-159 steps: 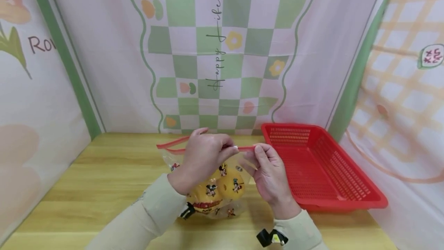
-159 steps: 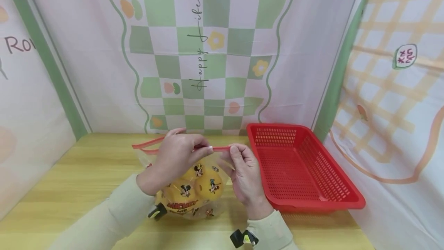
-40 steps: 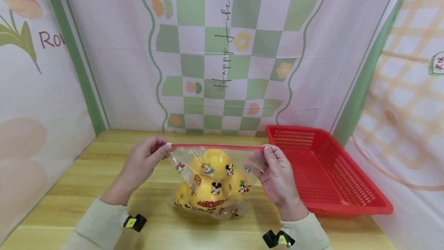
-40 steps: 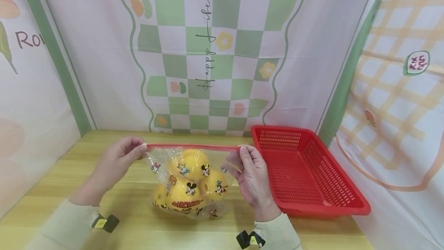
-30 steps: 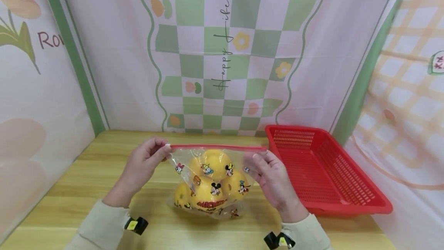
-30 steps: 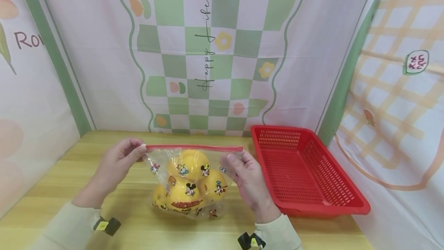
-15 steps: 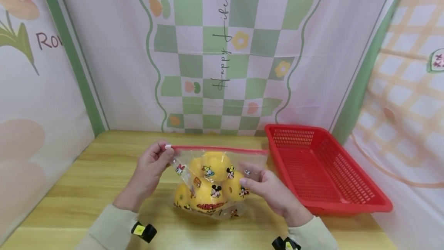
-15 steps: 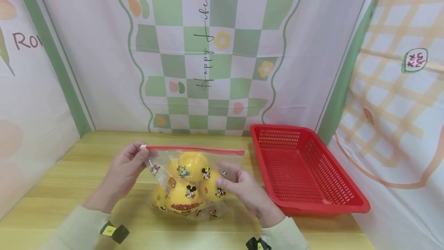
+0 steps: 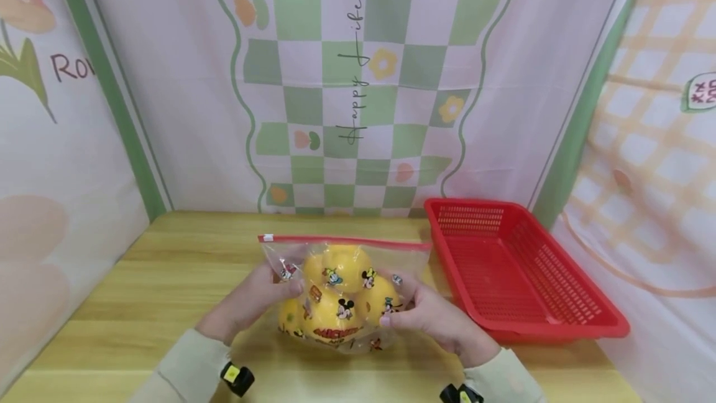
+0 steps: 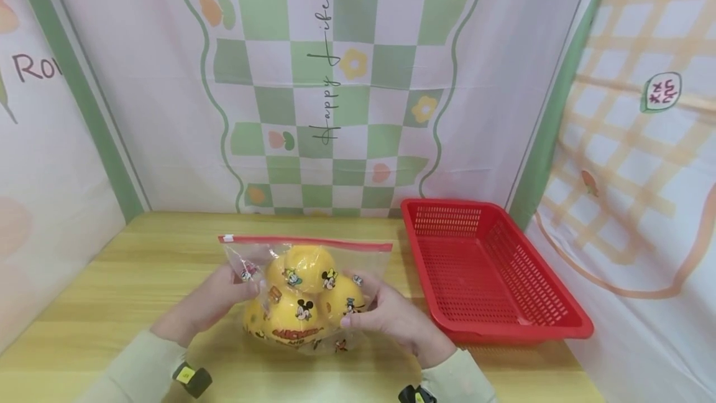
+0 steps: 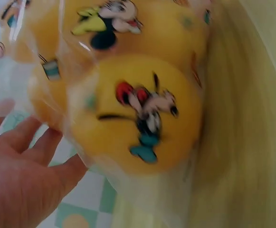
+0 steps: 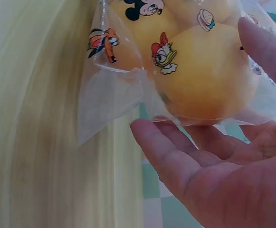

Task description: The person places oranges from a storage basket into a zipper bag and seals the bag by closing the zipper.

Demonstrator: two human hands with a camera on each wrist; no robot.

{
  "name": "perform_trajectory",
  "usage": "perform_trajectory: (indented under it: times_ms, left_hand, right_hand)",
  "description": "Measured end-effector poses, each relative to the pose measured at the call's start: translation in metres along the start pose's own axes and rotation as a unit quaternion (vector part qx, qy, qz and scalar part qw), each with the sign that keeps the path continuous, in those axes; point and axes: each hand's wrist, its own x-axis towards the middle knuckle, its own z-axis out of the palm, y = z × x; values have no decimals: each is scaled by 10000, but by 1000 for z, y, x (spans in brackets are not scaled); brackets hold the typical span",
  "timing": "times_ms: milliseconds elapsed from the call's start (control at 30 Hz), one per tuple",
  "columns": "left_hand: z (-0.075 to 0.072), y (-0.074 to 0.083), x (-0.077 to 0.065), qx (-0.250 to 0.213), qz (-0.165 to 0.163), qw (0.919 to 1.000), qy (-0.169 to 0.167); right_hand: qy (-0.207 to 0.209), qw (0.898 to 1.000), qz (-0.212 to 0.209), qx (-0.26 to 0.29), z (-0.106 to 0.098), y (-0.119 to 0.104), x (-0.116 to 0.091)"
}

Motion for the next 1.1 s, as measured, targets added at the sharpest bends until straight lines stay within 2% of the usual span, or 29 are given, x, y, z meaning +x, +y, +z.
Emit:
perform_trajectory:
  times_ms: [200, 367, 433, 833, 967, 1100]
  left_hand:
    - [0, -6, -3, -164, -317, 9964, -771]
    - [5, -7, -2, 195, -46, 9917, -1273]
    - [6, -8, -2, 341, 36, 9905, -1328]
    - [11, -13, -2, 603, -135, 9956, -709]
    - [12, -11, -4, 691, -241, 9963, -454]
    - [11, -9, -4, 1168, 17, 9929, -243]
  right_hand:
    - [-227, 9994, 141, -197, 2, 2, 2]
    - [-464, 9988, 61, -136, 6, 5, 4]
    - [-503, 9987, 43, -72, 7, 6, 5]
    - [-205, 9995, 230, -34, 11, 1, 8]
    - [-160, 9997, -14, -178, 10, 1, 10]
    - [-287, 9989, -333, -154, 9, 4, 11]
